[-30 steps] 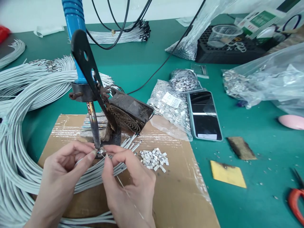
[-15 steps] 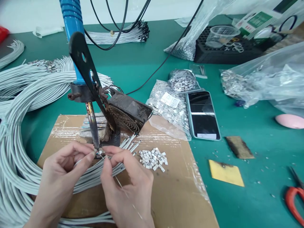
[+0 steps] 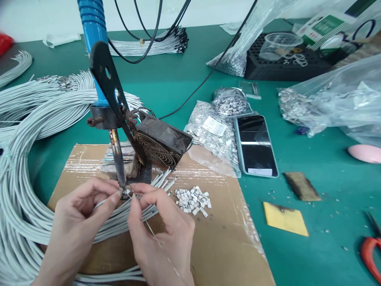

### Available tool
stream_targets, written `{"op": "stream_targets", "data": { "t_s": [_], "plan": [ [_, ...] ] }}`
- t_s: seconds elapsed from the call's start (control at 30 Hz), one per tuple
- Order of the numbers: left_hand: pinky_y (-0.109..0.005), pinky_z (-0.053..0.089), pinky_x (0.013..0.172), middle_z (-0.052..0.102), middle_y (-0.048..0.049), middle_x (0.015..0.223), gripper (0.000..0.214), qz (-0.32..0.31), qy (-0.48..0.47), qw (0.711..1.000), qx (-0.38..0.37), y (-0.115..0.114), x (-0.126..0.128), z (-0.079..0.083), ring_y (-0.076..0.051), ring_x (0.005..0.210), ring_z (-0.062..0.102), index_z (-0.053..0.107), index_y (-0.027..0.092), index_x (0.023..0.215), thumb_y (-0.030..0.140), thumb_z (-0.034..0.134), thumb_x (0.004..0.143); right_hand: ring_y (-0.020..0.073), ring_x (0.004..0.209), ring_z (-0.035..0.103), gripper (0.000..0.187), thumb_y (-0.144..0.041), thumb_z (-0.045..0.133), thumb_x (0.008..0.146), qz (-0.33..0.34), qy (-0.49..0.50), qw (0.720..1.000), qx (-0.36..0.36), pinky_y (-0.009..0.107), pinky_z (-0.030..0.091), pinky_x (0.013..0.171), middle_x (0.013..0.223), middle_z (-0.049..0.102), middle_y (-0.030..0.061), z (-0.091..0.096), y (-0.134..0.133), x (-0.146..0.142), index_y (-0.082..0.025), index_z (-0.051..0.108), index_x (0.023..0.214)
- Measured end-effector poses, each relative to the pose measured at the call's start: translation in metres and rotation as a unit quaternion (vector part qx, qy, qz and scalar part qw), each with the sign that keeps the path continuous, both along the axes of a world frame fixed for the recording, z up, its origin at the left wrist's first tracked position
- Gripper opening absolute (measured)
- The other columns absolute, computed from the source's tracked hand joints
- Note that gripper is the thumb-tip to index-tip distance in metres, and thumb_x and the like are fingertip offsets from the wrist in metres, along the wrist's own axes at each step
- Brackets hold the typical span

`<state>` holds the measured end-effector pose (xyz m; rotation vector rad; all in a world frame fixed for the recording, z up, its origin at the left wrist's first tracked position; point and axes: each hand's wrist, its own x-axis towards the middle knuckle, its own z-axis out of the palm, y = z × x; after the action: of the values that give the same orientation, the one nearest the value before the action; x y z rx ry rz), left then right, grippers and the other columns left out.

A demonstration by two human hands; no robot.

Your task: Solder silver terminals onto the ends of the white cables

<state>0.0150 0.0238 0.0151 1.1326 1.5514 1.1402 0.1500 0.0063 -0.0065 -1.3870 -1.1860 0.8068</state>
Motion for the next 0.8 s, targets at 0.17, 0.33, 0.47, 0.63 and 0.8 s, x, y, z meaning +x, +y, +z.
{"op": "stream_targets", "data": {
  "t_s": [0.17, 0.33, 0.47, 0.63, 0.8],
  "plan": [
    [-0.010, 0.055, 0.065, 0.078, 0.0011, 0.086, 0.014, -0.011, 0.008, 1.000, 0.008, -0.002, 0.000, 0.000, -0.009, 0.073, 0.074, 0.073, 0.021, 0.074, 0.010, 0.073, 0.083, 0.0087, 0.083, 0.078, 0.020, -0.019, 0.072, 0.091, -0.021, 0.004, 1.000, 0.003, 0.017, 0.056, 0.081, 0.096, 0.082, -0.0080, 0.001, 0.000, -0.002, -0.027, 0.063, 0.075],
    [-0.011, 0.055, 0.063, 0.078, 0.0006, 0.086, 0.014, -0.011, 0.009, 1.000, 0.007, -0.002, -0.001, 0.001, -0.010, 0.072, 0.074, 0.074, 0.021, 0.073, 0.009, 0.074, 0.081, 0.0091, 0.082, 0.078, 0.019, -0.020, 0.072, 0.091, -0.022, 0.010, 1.000, 0.002, 0.017, 0.057, 0.081, 0.096, 0.083, -0.0075, 0.001, -0.001, -0.003, -0.027, 0.063, 0.075],
    [-0.013, 0.053, 0.059, 0.077, -0.0006, 0.084, 0.012, 0.023, -0.013, 1.000, 0.003, -0.002, 0.005, 0.003, -0.011, 0.069, 0.071, 0.073, 0.020, 0.071, 0.011, 0.076, 0.078, 0.0092, 0.083, 0.078, 0.020, -0.019, 0.072, 0.090, -0.025, 0.012, 1.000, 0.002, 0.017, 0.056, 0.081, 0.096, 0.083, -0.0067, 0.001, -0.001, -0.004, -0.026, 0.064, 0.074],
    [-0.015, 0.048, 0.052, 0.076, -0.0013, 0.081, 0.011, 0.061, -0.038, 0.997, -0.004, -0.002, 0.013, 0.005, -0.010, 0.063, 0.066, 0.073, 0.020, 0.068, 0.013, 0.077, 0.075, 0.0141, 0.081, 0.078, 0.020, -0.018, 0.073, 0.091, -0.027, 0.019, 0.999, 0.005, 0.023, 0.059, 0.080, 0.095, 0.083, -0.0008, 0.001, -0.001, -0.005, -0.025, 0.064, 0.074],
    [-0.016, 0.048, 0.052, 0.076, -0.0019, 0.081, 0.010, 0.060, -0.032, 0.998, -0.004, -0.001, 0.012, 0.006, -0.011, 0.064, 0.066, 0.073, 0.020, 0.067, 0.014, 0.077, 0.074, 0.0176, 0.082, 0.079, 0.020, -0.018, 0.073, 0.092, -0.018, 0.009, 1.000, 0.003, 0.027, 0.061, 0.078, 0.095, 0.083, 0.0023, 0.002, -0.001, -0.002, -0.025, 0.065, 0.075]
  ]
}}
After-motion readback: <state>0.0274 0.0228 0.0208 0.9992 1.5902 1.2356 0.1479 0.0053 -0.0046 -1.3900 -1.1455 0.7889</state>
